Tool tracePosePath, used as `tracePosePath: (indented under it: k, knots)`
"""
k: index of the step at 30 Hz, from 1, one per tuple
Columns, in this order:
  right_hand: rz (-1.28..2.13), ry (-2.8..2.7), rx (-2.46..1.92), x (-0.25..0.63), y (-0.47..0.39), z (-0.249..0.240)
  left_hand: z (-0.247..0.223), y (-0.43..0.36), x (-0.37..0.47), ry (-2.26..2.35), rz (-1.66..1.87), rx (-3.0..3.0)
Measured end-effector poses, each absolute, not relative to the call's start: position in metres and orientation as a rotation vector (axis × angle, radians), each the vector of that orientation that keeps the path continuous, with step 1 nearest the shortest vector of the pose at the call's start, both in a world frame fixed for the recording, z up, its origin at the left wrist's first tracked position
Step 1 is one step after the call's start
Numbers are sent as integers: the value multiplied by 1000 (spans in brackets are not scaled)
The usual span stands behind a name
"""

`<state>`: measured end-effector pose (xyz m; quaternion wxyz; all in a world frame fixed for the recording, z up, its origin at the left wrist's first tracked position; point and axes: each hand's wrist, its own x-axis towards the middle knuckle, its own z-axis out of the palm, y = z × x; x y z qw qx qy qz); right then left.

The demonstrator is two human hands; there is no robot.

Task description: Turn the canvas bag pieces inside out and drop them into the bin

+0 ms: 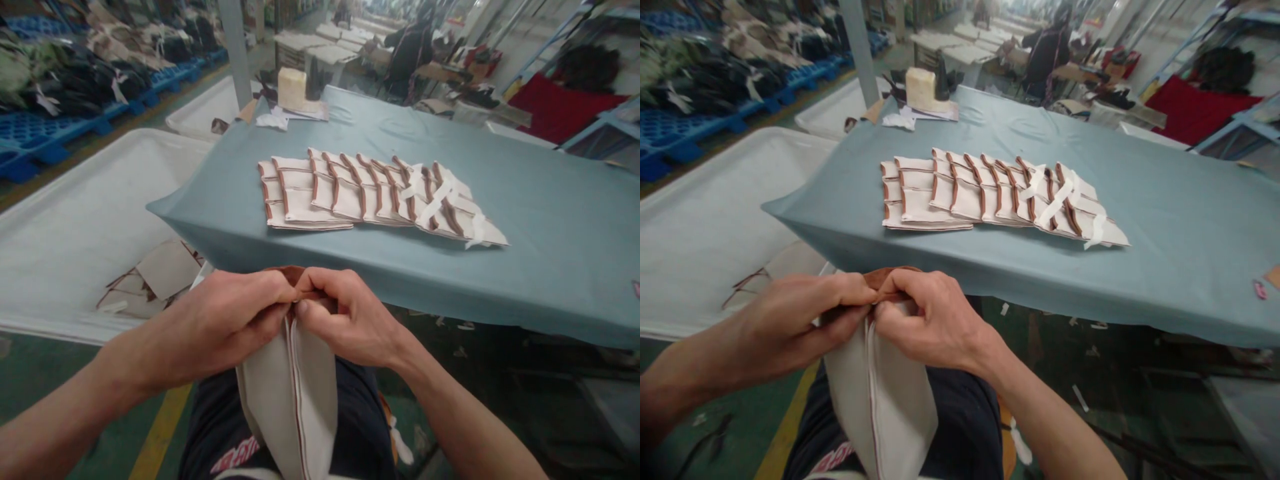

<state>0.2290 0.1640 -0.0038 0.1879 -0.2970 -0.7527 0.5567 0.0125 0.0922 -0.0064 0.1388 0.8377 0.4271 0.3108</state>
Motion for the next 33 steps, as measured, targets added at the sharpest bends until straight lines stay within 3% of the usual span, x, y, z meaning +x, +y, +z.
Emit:
tracePosePath:
  k: [4, 8, 14, 18, 22, 28, 33]
  knots:
    - [1969, -1899, -778, 225, 169, -19, -19, 92, 13, 1155, 1011, 2494]
    - [2044, -1782, -711, 224, 176, -30, -22, 94, 16, 1315, 1076, 2261]
    - [1637, -2100, -767, 231, 185, -17, 0, 104, 20, 1488, 772, 1873]
    - [1301, -2291, -717, 234, 191, -6, 19, 111, 27, 1542, 628, 1989]
    - [1192, -2283, -677, 236, 200, -13, 22, 119, 33, 1577, 618, 2071]
    - [1491, -2121, -581, 239, 212, -39, 0, 122, 30, 1465, 751, 1732]
    - [1731, -1973, -568, 250, 214, -30, -2, 116, 45, 1526, 851, 1604]
